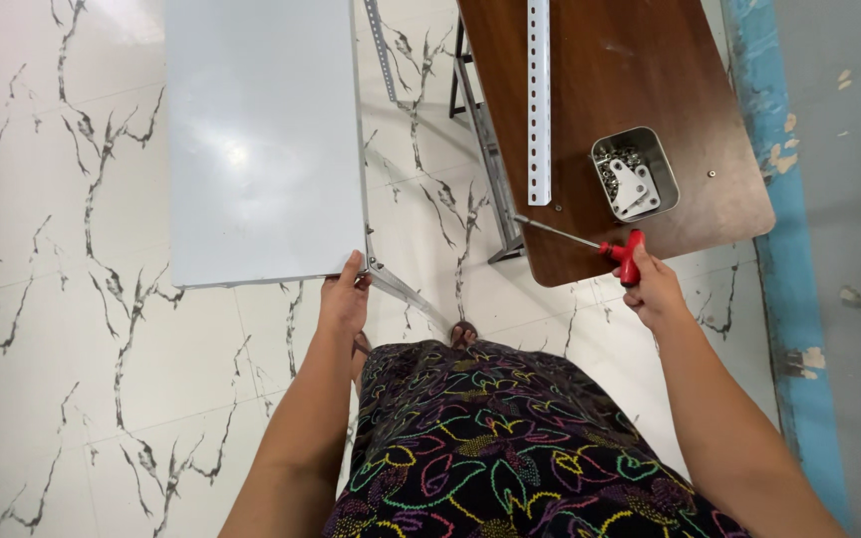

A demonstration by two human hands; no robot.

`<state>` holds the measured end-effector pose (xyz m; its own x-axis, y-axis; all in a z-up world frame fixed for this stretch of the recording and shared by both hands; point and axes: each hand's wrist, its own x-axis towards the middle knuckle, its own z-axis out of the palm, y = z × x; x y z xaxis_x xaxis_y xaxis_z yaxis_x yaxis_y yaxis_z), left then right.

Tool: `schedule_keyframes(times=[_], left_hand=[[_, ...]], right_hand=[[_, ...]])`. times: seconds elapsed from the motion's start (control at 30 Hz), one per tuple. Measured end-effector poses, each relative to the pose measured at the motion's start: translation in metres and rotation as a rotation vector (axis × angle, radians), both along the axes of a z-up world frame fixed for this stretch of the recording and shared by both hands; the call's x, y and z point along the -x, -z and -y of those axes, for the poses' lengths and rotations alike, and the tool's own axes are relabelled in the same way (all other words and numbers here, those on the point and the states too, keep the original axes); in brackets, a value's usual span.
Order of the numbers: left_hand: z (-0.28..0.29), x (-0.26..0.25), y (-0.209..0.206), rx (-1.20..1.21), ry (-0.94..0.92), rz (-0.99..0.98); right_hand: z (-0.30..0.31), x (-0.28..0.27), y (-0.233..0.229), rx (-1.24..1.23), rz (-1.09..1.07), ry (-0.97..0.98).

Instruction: The person attaches a white rectangular panel to a metal frame using a red T-handle Allen key. They insert screws and tighten them at multiple points along the panel's edge, securing the panel to the frame.

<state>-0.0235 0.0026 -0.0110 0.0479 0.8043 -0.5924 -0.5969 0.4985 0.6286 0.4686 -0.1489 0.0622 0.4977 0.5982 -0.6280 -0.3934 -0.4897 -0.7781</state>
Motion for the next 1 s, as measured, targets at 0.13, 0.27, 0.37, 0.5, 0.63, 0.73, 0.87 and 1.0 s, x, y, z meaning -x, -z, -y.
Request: schedule_keyframes(times=[0.13,0.27,0.37,0.5,0.63,0.73,0.87,1.0], left_hand=[[0.001,-0.002,-0.007,0.027,0.003,-0.007],[0.001,-0.004,-0.010,0.056,-0.018,-0.006],[0.000,-0.004,-0.010,0.059,-0.015,-0.021],[0.000,-0.002,-0.005,0.036,-0.008,-0.008],[0.001,-0.009,0.003,0.017,-0.013,-0.001],[0.001,-0.011,0.005,-0.012,-0.019,-0.009],[0.003,-0.009,0.002,-0.012,-0.002,-0.022],[0.003,-0.006,-0.003,-0.011,0.006,-0.032]], right_hand=[[-0.002,-0.004,0.004,0.010,0.121,0.028],[-0.006,0.002,0.007,0.029,0.409,-0.029],[-0.005,0.007,0.013,0.051,0.667,-0.016],[-0.006,0.020,0.016,-0.043,1.398,0.039],[-0.053,0.080,0.018,-0.246,1.128,-0.283],[-0.097,0.161,0.017,-0.160,0.699,-0.610],[-0.139,0.257,0.008,0.007,0.421,-0.877],[-0.161,0.308,0.004,-0.018,0.205,-0.843]])
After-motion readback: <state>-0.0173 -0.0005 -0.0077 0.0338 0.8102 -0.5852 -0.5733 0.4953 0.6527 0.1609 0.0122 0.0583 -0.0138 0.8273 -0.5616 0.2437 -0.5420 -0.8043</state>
